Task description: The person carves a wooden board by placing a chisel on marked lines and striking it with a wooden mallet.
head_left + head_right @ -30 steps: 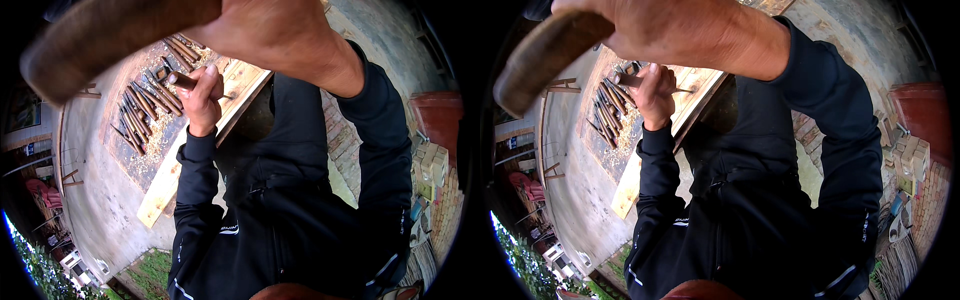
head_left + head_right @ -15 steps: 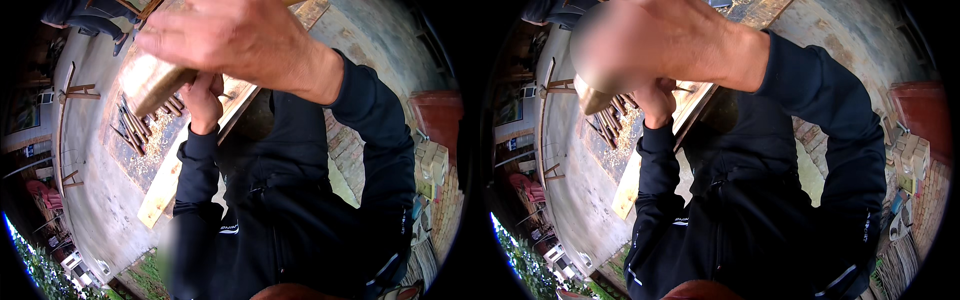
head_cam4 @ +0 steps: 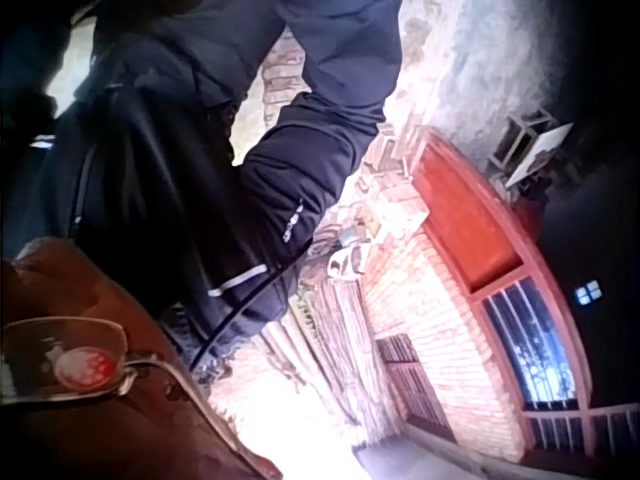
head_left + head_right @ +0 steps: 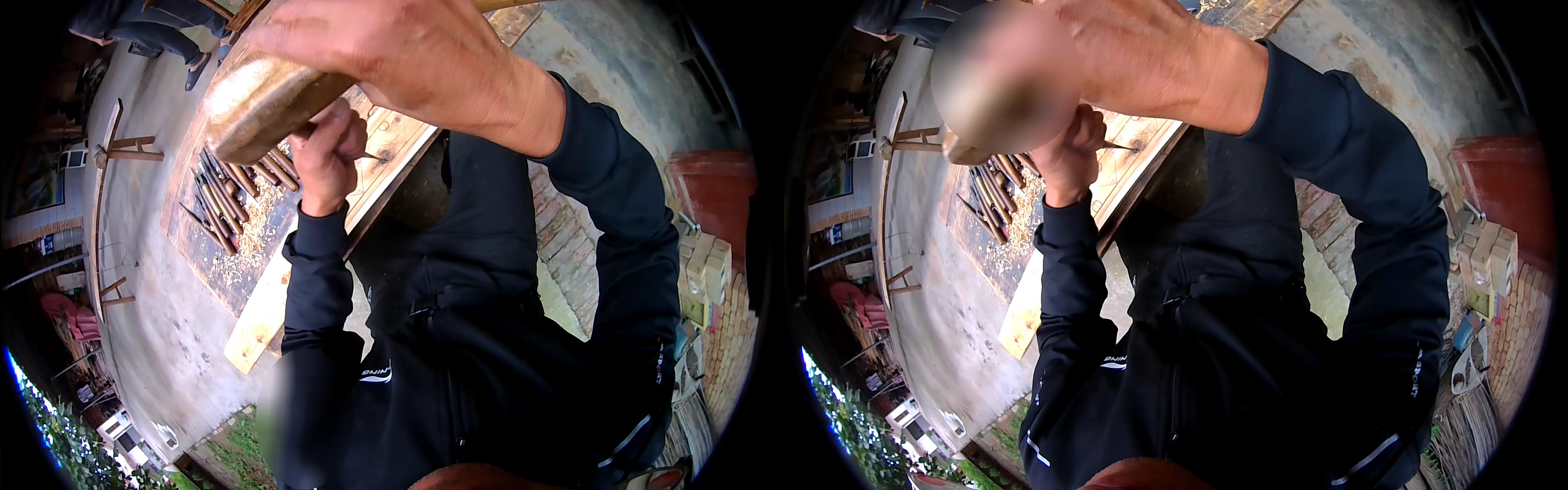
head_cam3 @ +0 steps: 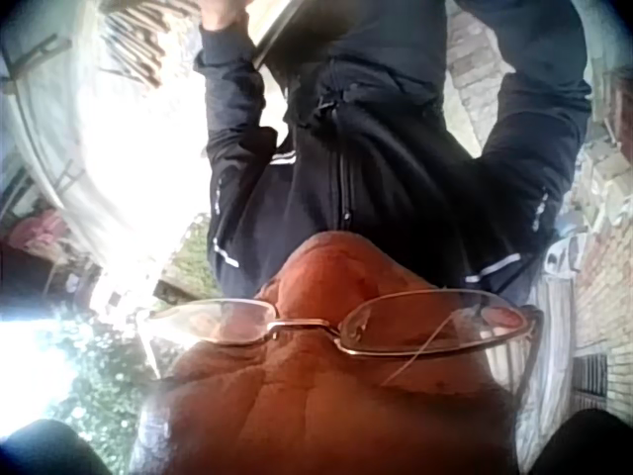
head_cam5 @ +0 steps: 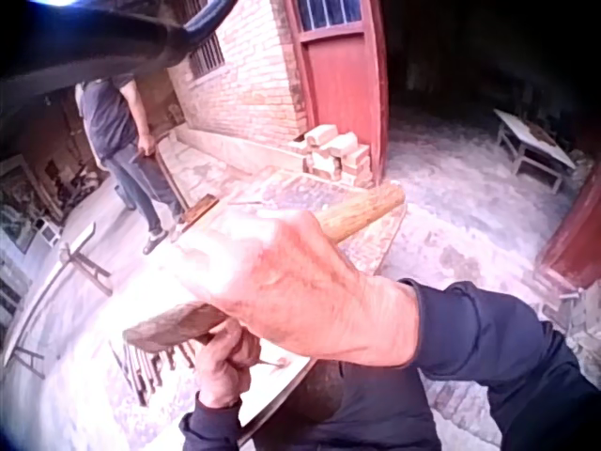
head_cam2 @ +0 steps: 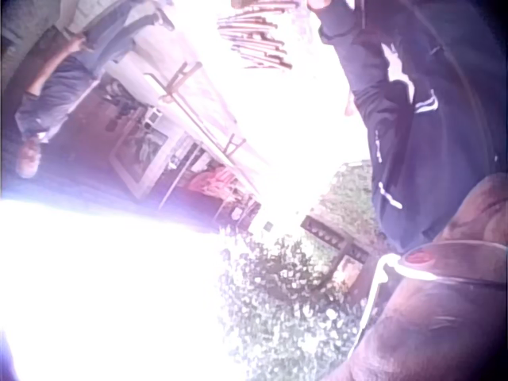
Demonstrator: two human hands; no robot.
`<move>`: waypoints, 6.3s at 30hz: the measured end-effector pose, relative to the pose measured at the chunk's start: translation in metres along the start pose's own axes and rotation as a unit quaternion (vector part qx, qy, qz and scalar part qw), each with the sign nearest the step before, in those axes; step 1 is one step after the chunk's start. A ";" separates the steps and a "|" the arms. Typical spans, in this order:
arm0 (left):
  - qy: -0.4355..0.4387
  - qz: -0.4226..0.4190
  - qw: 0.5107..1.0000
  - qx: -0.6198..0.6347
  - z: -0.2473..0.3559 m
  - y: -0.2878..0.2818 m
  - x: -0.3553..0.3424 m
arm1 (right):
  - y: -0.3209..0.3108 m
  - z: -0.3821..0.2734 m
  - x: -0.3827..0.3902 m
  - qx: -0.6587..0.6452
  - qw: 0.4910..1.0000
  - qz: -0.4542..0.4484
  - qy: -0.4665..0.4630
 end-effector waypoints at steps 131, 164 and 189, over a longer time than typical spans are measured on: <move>-0.106 -0.166 0.979 -0.062 0.008 0.004 -0.007 | -0.016 -0.029 0.017 0.045 0.992 -0.043 0.114; 0.088 0.175 0.969 -0.151 -0.011 0.027 0.030 | 0.007 -0.039 0.022 0.164 0.984 -0.062 0.021; 0.173 0.173 0.924 -0.294 -0.004 0.048 0.041 | -0.052 -0.067 0.042 -0.062 0.920 0.236 0.306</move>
Point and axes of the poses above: each hand's wrist, its own x-axis away from the middle knuckle, its own y-axis out of the palm, z = x × y, the point moved 2 cm from there along -x, towards the middle knuckle, and after that the axes turned 13 degrees about -x, right-handed, at the moved point
